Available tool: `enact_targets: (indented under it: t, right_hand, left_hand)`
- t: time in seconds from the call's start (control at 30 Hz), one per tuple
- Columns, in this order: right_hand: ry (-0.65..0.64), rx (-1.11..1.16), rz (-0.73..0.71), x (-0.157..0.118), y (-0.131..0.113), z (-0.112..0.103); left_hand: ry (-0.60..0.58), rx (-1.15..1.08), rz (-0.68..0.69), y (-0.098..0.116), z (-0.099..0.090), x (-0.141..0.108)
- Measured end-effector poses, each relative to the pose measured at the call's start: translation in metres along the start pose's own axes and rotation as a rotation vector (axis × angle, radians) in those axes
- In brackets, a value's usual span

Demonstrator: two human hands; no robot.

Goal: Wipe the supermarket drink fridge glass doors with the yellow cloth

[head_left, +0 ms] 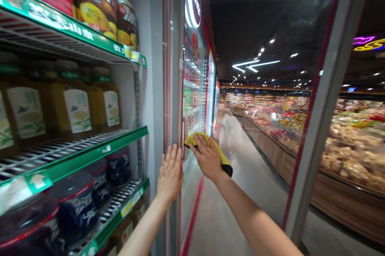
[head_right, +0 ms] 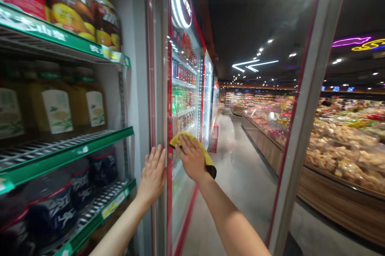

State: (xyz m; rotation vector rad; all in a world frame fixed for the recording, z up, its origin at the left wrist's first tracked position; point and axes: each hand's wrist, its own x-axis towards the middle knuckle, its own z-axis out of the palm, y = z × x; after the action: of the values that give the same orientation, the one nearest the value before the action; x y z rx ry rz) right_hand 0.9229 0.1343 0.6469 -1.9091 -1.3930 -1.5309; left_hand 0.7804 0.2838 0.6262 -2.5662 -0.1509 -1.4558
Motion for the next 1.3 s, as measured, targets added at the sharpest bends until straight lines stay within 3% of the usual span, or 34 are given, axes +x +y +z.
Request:
enact_targets:
  t: [0.07, 0.13, 0.3, 0.53, 0.67, 0.77, 0.87, 1.03, 1.13, 1.3]
  right_hand:
    - [-0.024, 0.044, -0.187, -0.010, -0.007, 0.006]
    - [0.001, 0.068, -0.261, -0.013, -0.003, 0.007]
    - [0.120, 0.092, -0.009, 0.033, 0.010, 0.006]
    - [0.340, 0.298, 0.070, 0.114, 0.011, 0.002]
    - [0.282, 0.297, 0.006, 0.153, 0.012, -0.002]
    - [0.219, 0.271, -0.046, 0.154, 0.006, 0.000]
    - [0.158, 0.248, -0.150, 0.130, 0.000, 0.001]
    - [0.112, 0.264, -0.420, 0.098, 0.011, 0.002]
    - [0.163, 0.289, -0.409, 0.115, 0.023, 0.001]
    - [0.216, 0.413, -0.250, 0.167, 0.033, -0.003]
  left_hand:
    - [-0.001, 0.018, 0.001, -0.002, -0.003, 0.000]
    - [0.002, 0.030, 0.003, -0.005, -0.006, 0.000]
    - [-0.010, 0.024, -0.004, -0.011, -0.016, 0.005]
    - [0.049, 0.019, -0.051, -0.023, -0.026, 0.030]
    - [0.149, -0.010, -0.088, -0.028, -0.033, 0.053]
    - [0.241, -0.071, -0.129, -0.027, -0.040, 0.070]
    - [0.275, -0.134, -0.082, -0.026, -0.042, 0.082]
    - [0.163, -0.229, 0.026, -0.033, -0.027, 0.090]
    - [0.128, -0.254, 0.087, -0.041, -0.019, 0.103]
    - [0.118, -0.268, 0.126, -0.061, -0.021, 0.145]
